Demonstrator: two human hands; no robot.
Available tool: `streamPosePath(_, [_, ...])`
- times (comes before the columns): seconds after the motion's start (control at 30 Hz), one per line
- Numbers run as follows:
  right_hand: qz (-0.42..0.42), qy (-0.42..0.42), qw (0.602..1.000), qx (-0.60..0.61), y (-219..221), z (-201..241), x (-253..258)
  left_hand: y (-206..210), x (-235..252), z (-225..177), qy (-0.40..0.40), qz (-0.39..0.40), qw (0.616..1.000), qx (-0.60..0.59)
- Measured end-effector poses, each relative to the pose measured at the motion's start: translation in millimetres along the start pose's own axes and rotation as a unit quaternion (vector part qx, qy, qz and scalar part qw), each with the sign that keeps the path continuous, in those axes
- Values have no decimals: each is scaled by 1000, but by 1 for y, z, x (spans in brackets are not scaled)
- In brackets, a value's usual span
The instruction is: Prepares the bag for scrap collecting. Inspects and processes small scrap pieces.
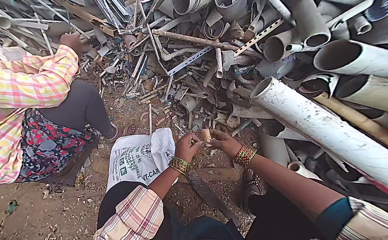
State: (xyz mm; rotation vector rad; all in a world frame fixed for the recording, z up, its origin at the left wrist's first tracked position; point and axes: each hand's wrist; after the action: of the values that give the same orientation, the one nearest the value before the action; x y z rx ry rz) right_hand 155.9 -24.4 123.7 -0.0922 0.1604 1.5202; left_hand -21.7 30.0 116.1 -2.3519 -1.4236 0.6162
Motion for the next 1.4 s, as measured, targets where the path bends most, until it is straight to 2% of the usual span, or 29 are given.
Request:
streamPosePath(0.1, [18,0,1000,-7,1,0,-1,1,2,-1,-10,1,1000,-1])
streamPosePath(0.23, [31,5,999,-30,3,-3,-2,1,3,-3,-79,29,996,-36])
streamPosePath(0.63, [99,-17,985,-140,4,-8,-3,5,0,-6,-156,68,972,-160])
streamPosePath(0.83, [107,-10,983,-152,8,-11,-5,9,-5,-3,-111,70,980,-149])
streamPosePath(1.13, [71,-12,993,-96,13,-10,-7,19,-11,4,2,-11,996,-90])
streamPosePath(1.4, [97,-17,984,-146,12,-10,-4,12,-7,-2,-84,9,986,-145])
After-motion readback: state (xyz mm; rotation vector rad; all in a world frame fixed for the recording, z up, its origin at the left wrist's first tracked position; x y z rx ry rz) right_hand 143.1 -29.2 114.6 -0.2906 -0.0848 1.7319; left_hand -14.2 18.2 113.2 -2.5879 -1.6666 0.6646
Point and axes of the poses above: each hand's wrist, its own x-axis towards the middle knuckle, its own y-axis out of the palm, z = x × y, and after that the axes turned 14 degrees about -y, right-handed
